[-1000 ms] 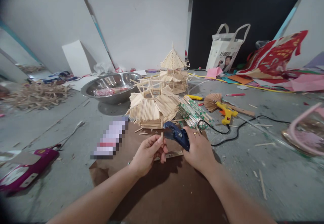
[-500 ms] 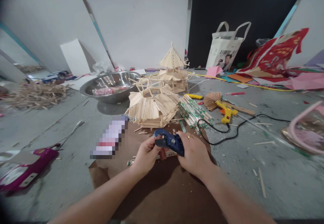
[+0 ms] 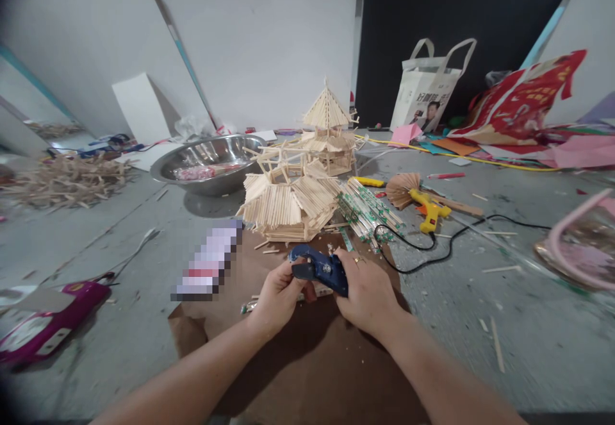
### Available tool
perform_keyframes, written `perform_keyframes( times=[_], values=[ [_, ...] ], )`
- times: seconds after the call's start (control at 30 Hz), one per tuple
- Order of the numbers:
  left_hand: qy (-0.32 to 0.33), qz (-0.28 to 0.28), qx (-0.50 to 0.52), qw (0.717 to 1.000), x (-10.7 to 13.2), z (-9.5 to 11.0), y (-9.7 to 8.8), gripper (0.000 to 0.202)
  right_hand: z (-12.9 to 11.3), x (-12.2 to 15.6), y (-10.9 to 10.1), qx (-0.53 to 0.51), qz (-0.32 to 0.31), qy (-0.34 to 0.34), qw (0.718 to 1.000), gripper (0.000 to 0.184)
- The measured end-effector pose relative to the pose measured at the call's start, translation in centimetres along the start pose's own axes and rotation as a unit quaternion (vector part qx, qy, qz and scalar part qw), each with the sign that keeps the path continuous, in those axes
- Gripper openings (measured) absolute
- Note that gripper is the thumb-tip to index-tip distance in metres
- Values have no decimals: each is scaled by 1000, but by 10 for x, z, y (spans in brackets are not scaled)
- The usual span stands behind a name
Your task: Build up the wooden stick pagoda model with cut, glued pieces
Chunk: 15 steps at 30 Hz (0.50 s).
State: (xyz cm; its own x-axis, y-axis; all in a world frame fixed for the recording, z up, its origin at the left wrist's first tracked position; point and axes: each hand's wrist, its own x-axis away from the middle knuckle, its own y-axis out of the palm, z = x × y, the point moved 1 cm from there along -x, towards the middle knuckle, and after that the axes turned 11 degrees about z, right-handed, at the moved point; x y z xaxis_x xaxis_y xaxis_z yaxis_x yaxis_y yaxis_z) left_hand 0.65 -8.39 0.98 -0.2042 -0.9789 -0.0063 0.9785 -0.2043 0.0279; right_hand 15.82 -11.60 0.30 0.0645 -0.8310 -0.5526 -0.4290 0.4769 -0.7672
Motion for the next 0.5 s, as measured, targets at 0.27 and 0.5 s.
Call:
perform_keyframes(
  times=[0.27,0.5],
  values=[
    [3,4,-6,1000,0,-2,0,39,1,2,1,0,10,-10,1000,44],
    [15,6,-7,1000,1,-3,0,39,-1,1,1,27,3,-11,1000,45]
  ],
)
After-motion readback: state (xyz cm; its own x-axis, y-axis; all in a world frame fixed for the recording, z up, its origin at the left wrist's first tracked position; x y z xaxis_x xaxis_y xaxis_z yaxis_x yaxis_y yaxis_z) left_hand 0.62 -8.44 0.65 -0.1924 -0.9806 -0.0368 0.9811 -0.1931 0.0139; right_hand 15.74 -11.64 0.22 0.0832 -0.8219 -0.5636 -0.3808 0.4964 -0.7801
